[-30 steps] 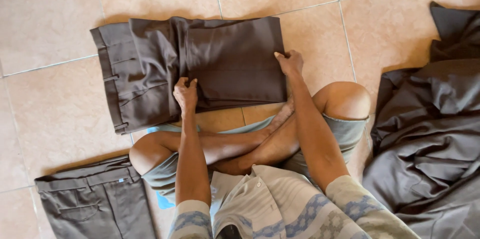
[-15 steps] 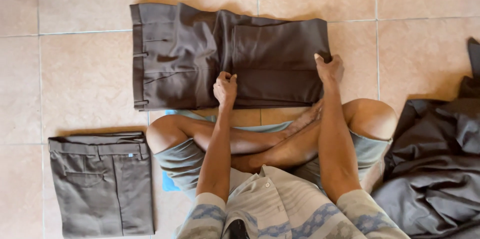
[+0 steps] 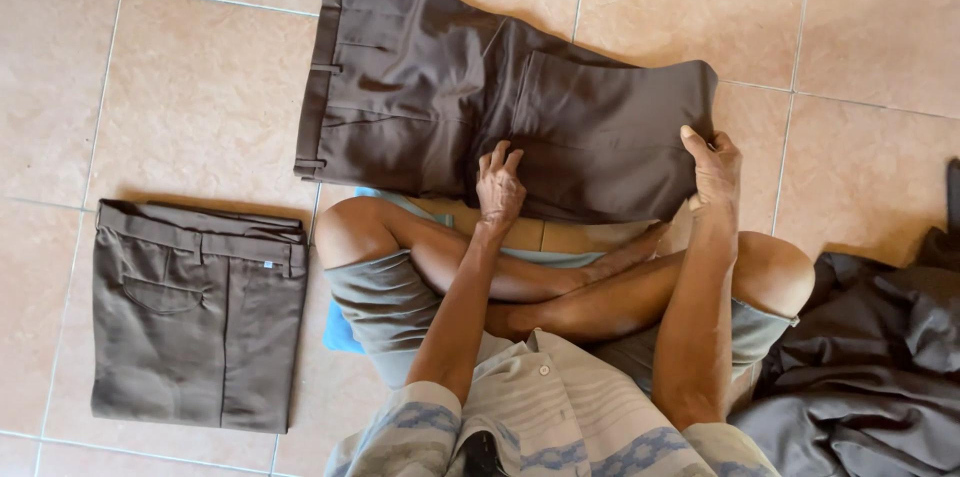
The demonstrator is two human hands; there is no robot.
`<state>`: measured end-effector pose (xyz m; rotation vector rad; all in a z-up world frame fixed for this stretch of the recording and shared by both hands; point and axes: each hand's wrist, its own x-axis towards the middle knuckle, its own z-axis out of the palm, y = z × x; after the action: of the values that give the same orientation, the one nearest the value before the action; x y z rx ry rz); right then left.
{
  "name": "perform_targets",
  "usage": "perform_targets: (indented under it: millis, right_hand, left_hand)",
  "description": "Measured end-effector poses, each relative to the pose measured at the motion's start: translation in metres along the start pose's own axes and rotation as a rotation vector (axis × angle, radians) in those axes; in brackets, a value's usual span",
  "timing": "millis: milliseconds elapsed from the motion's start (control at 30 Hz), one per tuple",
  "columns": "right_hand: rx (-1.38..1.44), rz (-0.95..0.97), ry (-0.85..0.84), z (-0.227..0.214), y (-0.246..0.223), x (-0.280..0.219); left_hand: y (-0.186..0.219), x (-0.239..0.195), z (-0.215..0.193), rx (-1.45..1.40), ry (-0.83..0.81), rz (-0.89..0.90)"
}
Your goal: The person sits cross-legged on a tiled floor and folds brown trousers by hand. They smooth the fabric, fold the legs together, then fold the garment in half and place it on a growing stack to the left.
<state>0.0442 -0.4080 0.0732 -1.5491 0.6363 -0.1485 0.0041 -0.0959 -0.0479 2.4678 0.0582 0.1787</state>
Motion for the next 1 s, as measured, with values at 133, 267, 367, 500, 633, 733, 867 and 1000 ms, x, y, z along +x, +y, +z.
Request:
perform_targets:
  millis: [133, 267, 367, 500, 633, 733, 867, 1000]
  right_hand:
    - [0.059, -0.061, 0.010, 0.021, 0.015, 0.013]
    - [-0.186, -0.347, -0.039, 0.084, -0.037, -0.007]
    - [-0.162, -0.484, -0.125, 0.169, -0.055, -0.024]
    - [-0.017, -0.246, -0.599, 0.261, -0.126, -0.130]
    - [-0.209, -0.390, -0.562, 0.256, -0.048, -0.118]
    - [-0.714, -0.457, -0.246, 0.214, 0.017, -0.090]
    - [-0.787, -0.004, -0.256, 0.170, 0.098, -0.050]
    - [-0.586, 0.059, -0.157, 0.139, 0.087, -0.027]
  left_hand:
    - [0.010, -0.015, 0.002, -0.084, 0.094, 0.006]
    - [0.003, -0.026, 0.029, -0.386, 0.053, -0.185]
    - [0.001, -0.030, 0.037, -0.758, -0.083, -0.427]
    - [-0.022, -0.038, 0.098, -1.584, 0.211, -1.086]
    - [0.022, -0.037, -0.018, -1.846, 0.063, -0.977]
    - [-0.003, -0.035, 0.019, -2.153, 0.189, -1.138]
    - [0.004, -0.034, 0.052, -2.170, 0.147, -1.163]
    - [0.072, -0.032, 0.027, -1.797, -0.101, -1.175]
